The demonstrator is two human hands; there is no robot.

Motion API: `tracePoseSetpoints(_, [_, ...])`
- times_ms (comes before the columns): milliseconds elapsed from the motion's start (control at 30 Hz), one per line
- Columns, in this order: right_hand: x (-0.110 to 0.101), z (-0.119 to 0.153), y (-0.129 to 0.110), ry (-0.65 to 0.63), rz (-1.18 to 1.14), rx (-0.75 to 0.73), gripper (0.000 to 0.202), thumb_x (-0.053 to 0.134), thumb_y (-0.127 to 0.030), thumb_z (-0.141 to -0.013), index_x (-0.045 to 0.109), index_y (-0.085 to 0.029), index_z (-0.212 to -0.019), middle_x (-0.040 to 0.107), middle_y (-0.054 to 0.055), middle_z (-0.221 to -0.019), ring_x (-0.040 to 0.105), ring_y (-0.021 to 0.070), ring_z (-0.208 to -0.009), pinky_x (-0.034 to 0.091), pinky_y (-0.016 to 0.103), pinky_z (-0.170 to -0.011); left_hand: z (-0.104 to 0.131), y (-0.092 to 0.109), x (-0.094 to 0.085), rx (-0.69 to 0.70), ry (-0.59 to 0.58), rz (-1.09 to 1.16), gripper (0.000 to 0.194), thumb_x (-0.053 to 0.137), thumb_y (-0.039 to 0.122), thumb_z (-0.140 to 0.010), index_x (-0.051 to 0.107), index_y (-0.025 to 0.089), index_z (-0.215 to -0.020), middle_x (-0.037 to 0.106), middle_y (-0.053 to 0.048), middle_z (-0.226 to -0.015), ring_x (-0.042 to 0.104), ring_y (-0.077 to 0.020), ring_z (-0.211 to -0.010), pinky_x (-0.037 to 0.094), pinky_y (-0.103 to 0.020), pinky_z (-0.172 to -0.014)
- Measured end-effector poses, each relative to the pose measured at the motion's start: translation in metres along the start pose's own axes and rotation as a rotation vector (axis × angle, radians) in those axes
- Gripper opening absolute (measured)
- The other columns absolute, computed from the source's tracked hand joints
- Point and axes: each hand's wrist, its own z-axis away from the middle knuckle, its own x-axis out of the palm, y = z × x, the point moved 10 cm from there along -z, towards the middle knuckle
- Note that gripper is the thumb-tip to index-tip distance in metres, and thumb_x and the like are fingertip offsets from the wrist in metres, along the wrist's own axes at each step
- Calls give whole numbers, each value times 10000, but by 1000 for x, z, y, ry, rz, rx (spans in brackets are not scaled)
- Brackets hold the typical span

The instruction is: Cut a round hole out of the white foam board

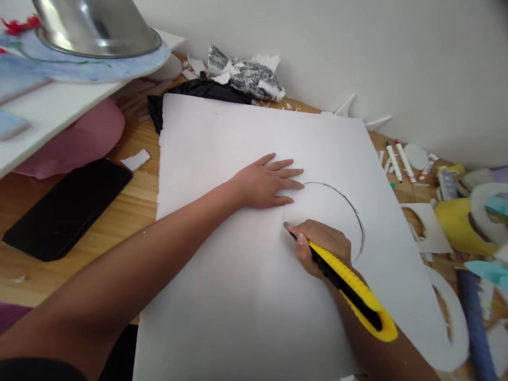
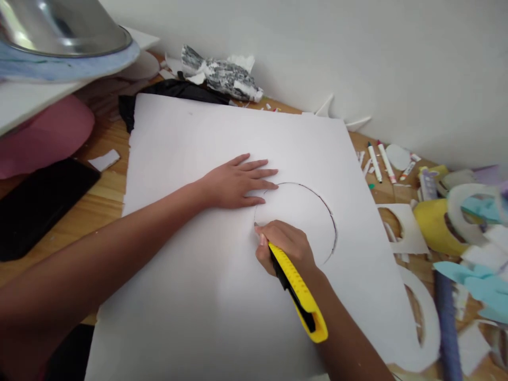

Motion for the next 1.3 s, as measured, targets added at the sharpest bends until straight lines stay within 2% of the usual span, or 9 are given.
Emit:
tracePoseSetpoints(67, [-5, 6, -9, 68, 13, -88, 217, 504, -65, -833, 630, -208, -936, 646, 20, -694, 615, 154, -577, 523, 287, -540, 0, 1, 0, -1, -4, -9, 527, 386, 554, -985, 476, 358, -1466, 307, 54, -1627, 197, -219, -1534, 62, -500, -1249])
tracePoseSetpoints(167, [-4, 10, -18, 105, 47, -190, 246, 496, -66, -830, 623, -226, -967, 655, 21, -690, 629, 175, -564, 539, 308, -519, 1, 1, 1, -5, -11, -16, 527, 386, 546, -983, 473, 357, -1468, 304, 53, -1628, 194, -220, -1534, 66, -504, -1248])
tracePoseSetpoints(367, [2, 7, -7, 121, 73, -70, 195, 509, -97, -844, 654, -217, -895, 686, 7, -675, 641, 157, -534, 517, 276, -494, 2, 2, -1, 2, -6, -18, 525, 390, 538, -981, 479, 351, -1463, 310, 48, -1627, 196, -223, -1534, 76, -511, -1244])
tracePoseSetpoints(567, [-5, 14, -13, 204, 143, -60, 206, 520, -96, -827, 658, -221, -916, 664, -12, -618, 614, 151, -493, 497, 269, -470, 2, 3, 0, -6, -10, -25, 522, 395, 538, -982, 479, 353, -1462, 312, 50, -1626, 197, -216, -1533, 72, -497, -1246])
tracePoseSetpoints(700, [-1, 10, -12, 148, 81, -103, 185, 505, -95, -825, 640, -215, -865, 659, 4, -636, 610, 148, -510, 490, 268, -474, 1, 2, 0, -7, -8, -10, 516, 407, 530, -980, 485, 352, -1458, 314, 50, -1626, 197, -219, -1533, 72, -502, -1245])
tracePoseSetpoints(800, [1, 8, -5, 82, 27, -54, 173, 485, -117, -848, 622, -222, -829, 640, 6, -628, 600, 154, -519, 487, 282, -483, 1, 1, -1, 1, 3, -6, 520, 403, 536, -979, 487, 351, -1458, 320, 44, -1623, 205, -224, -1531, 76, -505, -1243])
tracePoseSetpoints(933, [-4, 11, -3, 88, 32, -16, 189, 484, -119, -844, 645, -219, -836, 612, -2, -595, 547, 144, -474, 463, 286, -474, 1, 2, 0, 8, 4, -5, 521, 396, 538, -979, 489, 350, -1457, 324, 43, -1622, 204, -223, -1531, 77, -506, -1241])
tracePoseSetpoints(1100, [-1, 11, 0, 54, 10, 23, 189, 484, -147, -857, 645, -208, -779, 652, 2, -615, 618, 149, -525, 486, 264, -500, 1, 0, -1, -7, 1, -2, 518, 409, 535, -973, 493, 356, -1452, 317, 48, -1624, 200, -216, -1532, 59, -489, -1244])
tracePoseSetpoints(1300, [-7, 16, -2, 61, 6, -1, 181, 489, -131, -835, 642, -210, -782, 661, -7, -629, 628, 147, -536, 507, 259, -526, 1, 0, 0, 4, 0, 0, 518, 395, 539, -978, 484, 360, -1456, 315, 51, -1625, 194, -209, -1534, 57, -487, -1242])
